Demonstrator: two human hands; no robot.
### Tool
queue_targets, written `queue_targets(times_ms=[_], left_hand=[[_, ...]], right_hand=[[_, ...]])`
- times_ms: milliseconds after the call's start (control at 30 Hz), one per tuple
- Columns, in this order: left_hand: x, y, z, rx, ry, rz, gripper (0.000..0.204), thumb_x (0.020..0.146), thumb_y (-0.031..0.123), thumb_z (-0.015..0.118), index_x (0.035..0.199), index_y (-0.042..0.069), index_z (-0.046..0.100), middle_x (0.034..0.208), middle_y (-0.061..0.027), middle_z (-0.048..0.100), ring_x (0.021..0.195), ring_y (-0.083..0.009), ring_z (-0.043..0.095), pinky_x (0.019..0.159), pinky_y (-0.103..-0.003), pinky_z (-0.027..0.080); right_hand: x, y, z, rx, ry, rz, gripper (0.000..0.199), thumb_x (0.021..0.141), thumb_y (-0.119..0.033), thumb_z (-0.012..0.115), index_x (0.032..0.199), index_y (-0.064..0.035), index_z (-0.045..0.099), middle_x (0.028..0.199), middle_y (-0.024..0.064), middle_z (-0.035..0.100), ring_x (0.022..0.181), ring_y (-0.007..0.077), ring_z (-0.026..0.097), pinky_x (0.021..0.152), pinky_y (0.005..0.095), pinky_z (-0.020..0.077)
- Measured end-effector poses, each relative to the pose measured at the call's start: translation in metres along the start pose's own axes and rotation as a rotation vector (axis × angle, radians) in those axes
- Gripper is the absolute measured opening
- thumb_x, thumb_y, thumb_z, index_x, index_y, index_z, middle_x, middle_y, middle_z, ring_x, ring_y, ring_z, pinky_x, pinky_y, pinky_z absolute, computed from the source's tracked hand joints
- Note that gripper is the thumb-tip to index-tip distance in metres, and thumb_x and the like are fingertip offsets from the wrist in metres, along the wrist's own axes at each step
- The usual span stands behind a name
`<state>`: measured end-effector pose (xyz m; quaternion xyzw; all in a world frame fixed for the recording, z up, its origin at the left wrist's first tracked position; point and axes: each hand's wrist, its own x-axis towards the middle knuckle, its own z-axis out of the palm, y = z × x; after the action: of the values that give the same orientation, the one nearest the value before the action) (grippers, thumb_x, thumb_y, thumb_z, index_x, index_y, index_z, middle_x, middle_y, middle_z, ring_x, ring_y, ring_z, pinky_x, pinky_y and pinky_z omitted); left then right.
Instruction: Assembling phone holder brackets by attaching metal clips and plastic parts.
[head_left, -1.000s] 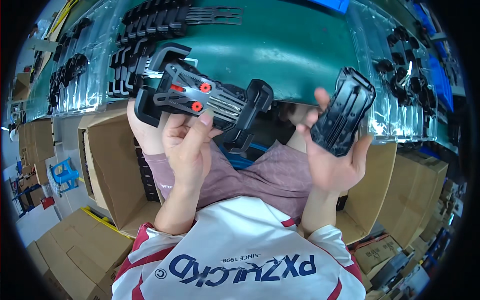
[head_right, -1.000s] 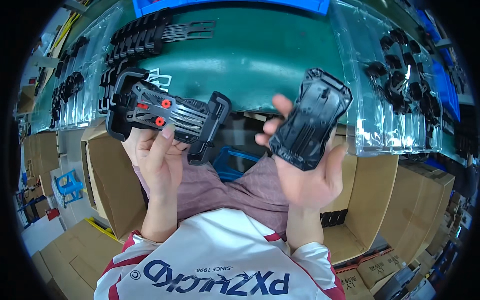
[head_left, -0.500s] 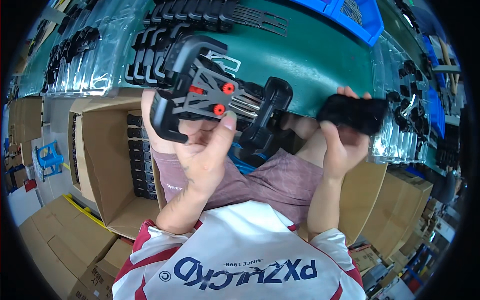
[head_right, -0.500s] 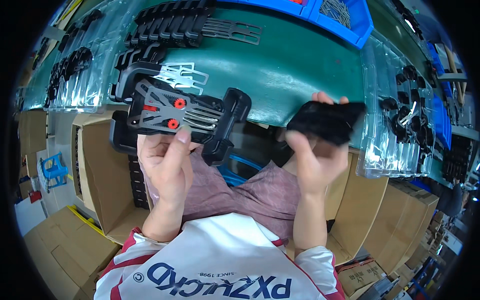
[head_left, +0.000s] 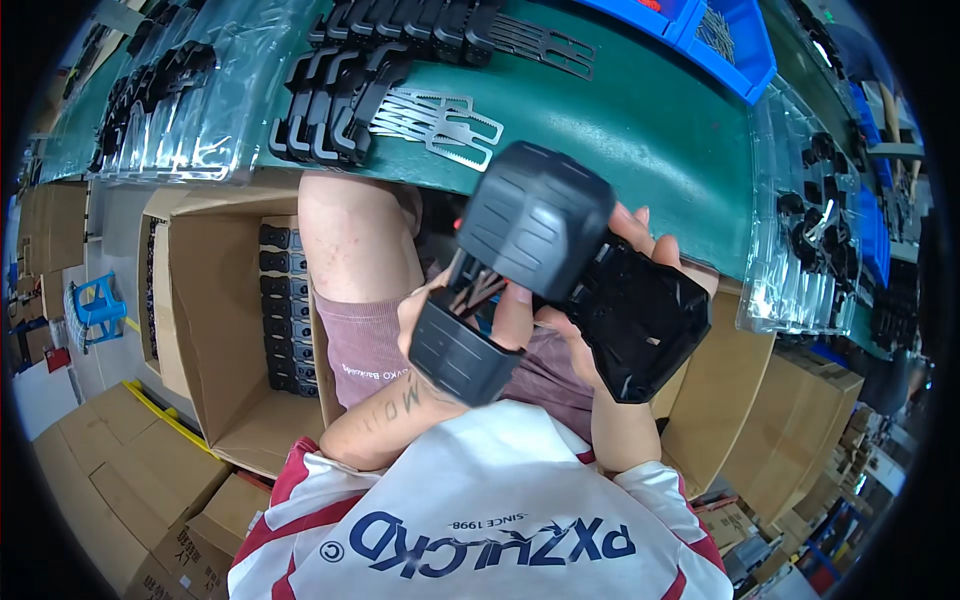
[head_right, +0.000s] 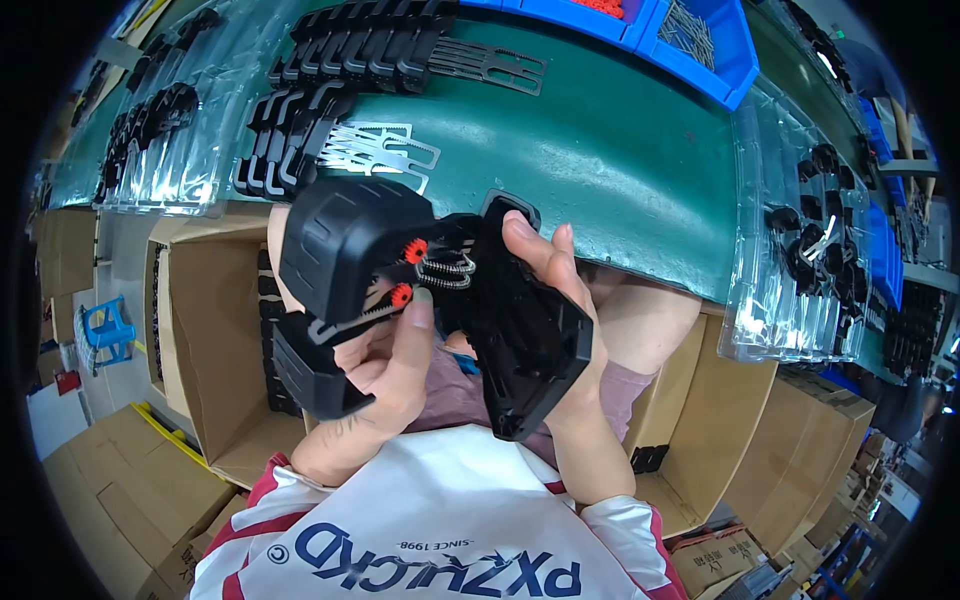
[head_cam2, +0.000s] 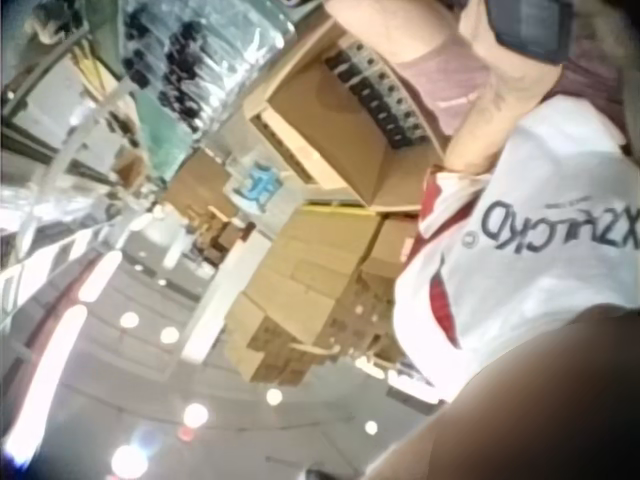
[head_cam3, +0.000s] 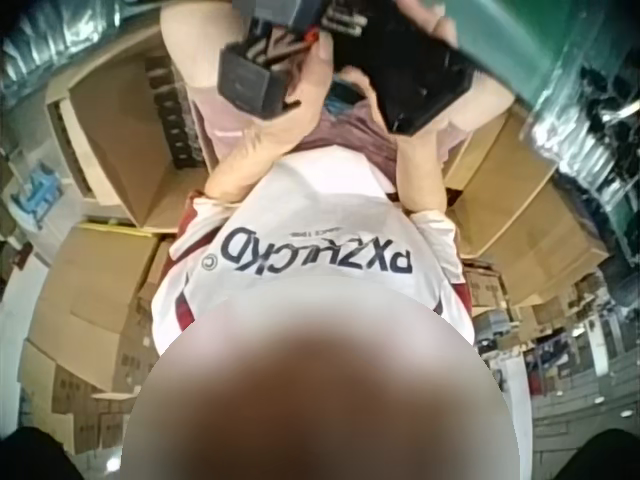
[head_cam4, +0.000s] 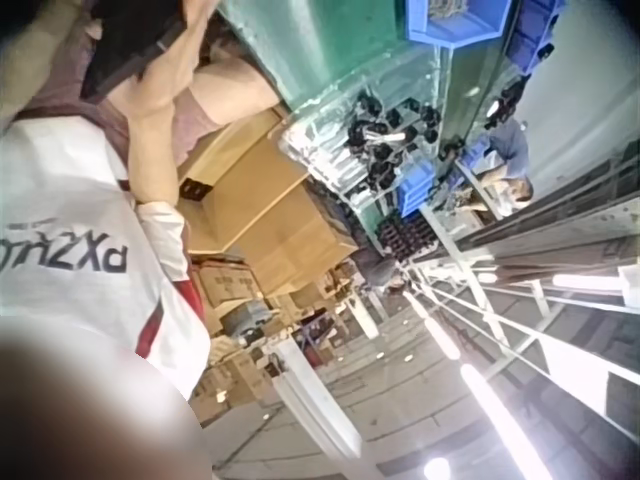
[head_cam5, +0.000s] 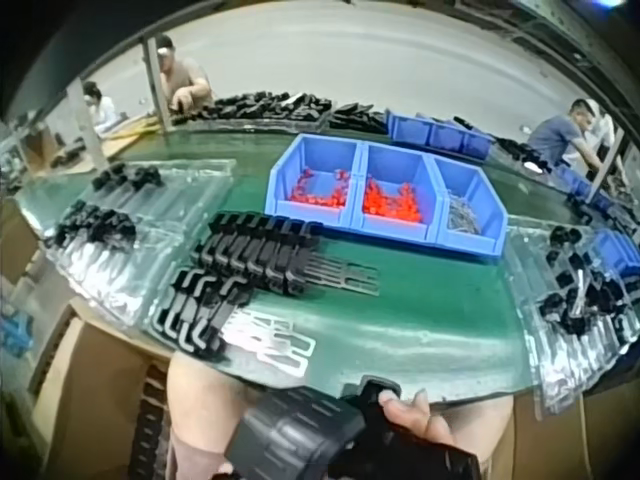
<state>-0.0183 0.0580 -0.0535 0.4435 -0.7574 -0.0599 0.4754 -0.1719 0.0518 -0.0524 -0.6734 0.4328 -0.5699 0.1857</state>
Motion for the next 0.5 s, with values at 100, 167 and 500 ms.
queue_targets(times_ms=[100, 167, 500], left_hand=[[0.011, 0.008, -0.01, -0.353, -0.097, -0.305, 0.045, 0.066, -0.007, 0.066, 0.11, -0.013, 0.058, 0.096, -0.0189, 0.066, 0.07, -0.0217, 0.064, 0.059, -0.026, 0.051], [0.011, 0.009, -0.01, -0.469, -0.13, -0.406, 0.049, 0.066, -0.007, 0.065, 0.113, -0.014, 0.057, 0.099, -0.021, 0.066, 0.072, -0.0234, 0.066, 0.06, -0.027, 0.052], [0.001, 0.009, -0.002, -0.367, -0.224, -0.172, 0.052, 0.073, 0.001, 0.061, 0.121, -0.016, 0.05, 0.119, -0.0326, 0.055, 0.094, -0.0321, 0.066, 0.076, -0.03, 0.053]], right_hand=[[0.001, 0.0, 0.001, -0.015, 0.0, -0.047, 0.084, 0.073, -0.018, 0.077, 0.142, -0.0103, 0.031, 0.129, 0.017, 0.053, 0.118, 0.0322, 0.053, 0.109, 0.0473, 0.0306], [0.002, 0.0, 0.001, -0.026, 0.0, -0.078, 0.083, 0.07, -0.013, 0.076, 0.14, -0.0066, 0.033, 0.126, 0.0195, 0.055, 0.117, 0.0336, 0.054, 0.109, 0.0477, 0.0302], [0.013, -0.02, 0.007, -0.036, -0.015, 0.007, 0.064, 0.064, -0.003, 0.072, 0.124, 0.0047, 0.049, 0.117, 0.0235, 0.061, 0.11, 0.0359, 0.059, 0.108, 0.0482, 0.032]])
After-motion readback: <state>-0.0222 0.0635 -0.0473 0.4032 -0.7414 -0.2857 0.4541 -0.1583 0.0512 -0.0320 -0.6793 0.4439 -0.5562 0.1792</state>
